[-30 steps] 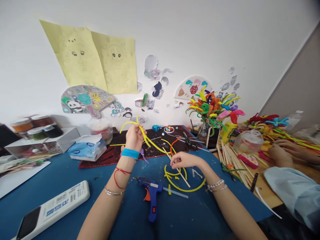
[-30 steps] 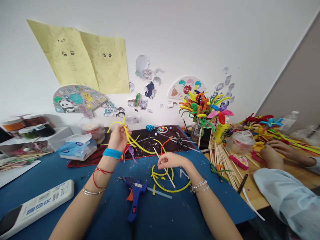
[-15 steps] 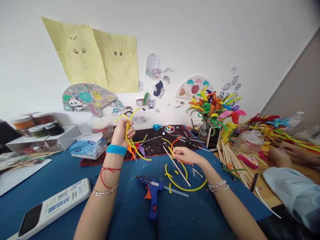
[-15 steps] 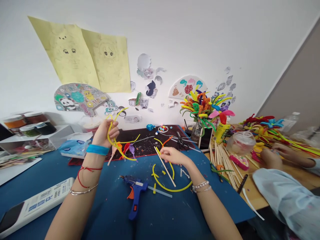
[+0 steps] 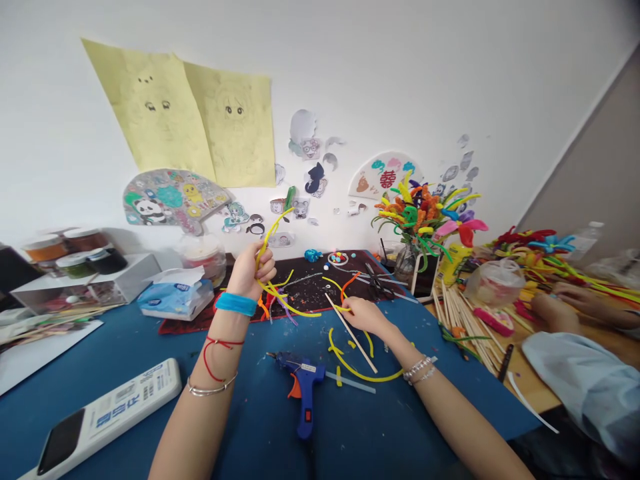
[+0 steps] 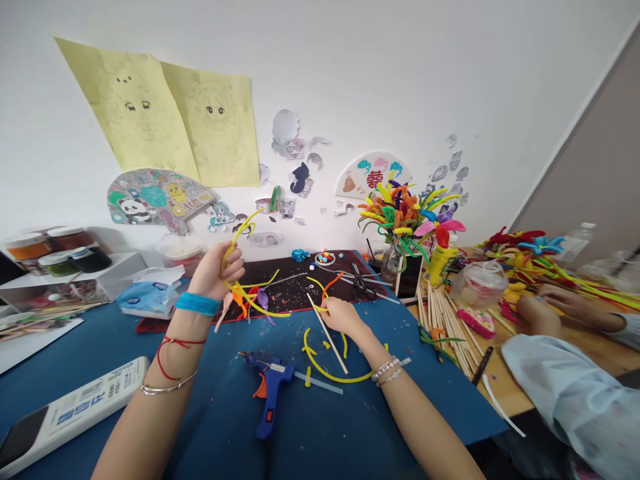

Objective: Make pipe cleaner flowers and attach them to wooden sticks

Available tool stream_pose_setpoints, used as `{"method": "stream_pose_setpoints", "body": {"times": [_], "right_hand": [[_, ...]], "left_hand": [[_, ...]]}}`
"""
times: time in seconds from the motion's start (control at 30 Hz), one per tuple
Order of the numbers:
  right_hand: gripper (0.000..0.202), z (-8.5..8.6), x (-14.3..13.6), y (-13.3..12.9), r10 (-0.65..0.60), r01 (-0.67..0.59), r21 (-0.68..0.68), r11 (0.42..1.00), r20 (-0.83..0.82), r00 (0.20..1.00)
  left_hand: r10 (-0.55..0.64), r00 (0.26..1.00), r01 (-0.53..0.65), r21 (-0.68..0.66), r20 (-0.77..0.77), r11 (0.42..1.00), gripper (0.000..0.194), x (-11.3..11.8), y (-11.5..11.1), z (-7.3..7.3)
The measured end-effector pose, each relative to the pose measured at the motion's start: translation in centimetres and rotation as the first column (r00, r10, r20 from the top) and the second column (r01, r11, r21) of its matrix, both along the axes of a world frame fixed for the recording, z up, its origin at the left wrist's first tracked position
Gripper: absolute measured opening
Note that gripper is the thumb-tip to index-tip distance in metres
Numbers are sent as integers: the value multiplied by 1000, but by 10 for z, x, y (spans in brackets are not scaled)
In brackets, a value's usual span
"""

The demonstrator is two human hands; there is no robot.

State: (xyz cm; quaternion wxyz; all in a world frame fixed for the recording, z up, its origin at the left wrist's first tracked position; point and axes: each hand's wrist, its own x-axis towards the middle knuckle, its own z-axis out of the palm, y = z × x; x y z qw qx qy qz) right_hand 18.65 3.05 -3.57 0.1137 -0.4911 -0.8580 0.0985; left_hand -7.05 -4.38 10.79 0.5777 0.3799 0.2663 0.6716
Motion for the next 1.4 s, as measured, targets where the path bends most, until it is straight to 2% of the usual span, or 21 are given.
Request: {"method": "stream_pose_setpoints", "body": {"times": [0.13, 0.23, 0.33, 0.47, 0.6, 0.73, 0.87, 0.97, 1.03, 1.13, 1.3, 1.4], "right_hand": [[28, 12, 10, -5, 130, -129, -98, 987, 1, 992], [20, 18, 15, -11, 293, -277, -237, 931, 32, 956], [21, 20, 16, -17, 373, -337, -311, 889, 64, 925], [32, 21, 12, -25, 374, -301, -345, 889, 167, 912], [20, 21, 9, -30, 451, -354, -360, 863, 235, 861], [20, 22, 10, -31, 474, -385, -349, 855, 220, 853], [33, 23, 7, -33, 430, -363, -278, 890, 243, 869], [47, 19, 0, -40, 362, -324, -176, 930, 276, 890], [51, 15, -6, -45, 353, -335, -113, 936, 266, 897], [44, 11, -12, -47, 402, -384, -120, 915, 229, 887], [22, 13, -11, -42, 451, -396, -278, 875, 174, 876], [13, 13, -10, -41, 474, -411, -309, 858, 163, 865]], "left_hand": [[-14, 1000, 15, 26, -26, 1000, 18, 0, 0, 0], [-12, 999, 13, 21, -32, 1000, 18, 0, -1, 1], [-21, 999, 21, -4, -28, 1000, 20, 0, -1, 2], [-33, 999, 32, -20, -35, 999, 22, 1, -1, 1], [-58, 997, 58, 1, -54, 998, 20, 2, 0, -1], [-140, 990, 140, -11, -30, 990, 16, 3, 1, -2], [-138, 990, 137, -22, -16, 990, 15, 2, 3, -4], [-132, 990, 131, -18, -40, 991, 15, 2, 4, -5], [-127, 990, 126, -8, -56, 992, 15, 2, 5, -5], [-121, 990, 121, -6, -66, 993, 15, 3, 5, -7], [-137, 988, 136, -25, -66, 990, 13, 7, 6, -8], [-137, 989, 135, -32, -62, 990, 12, 8, 6, -8]]}}
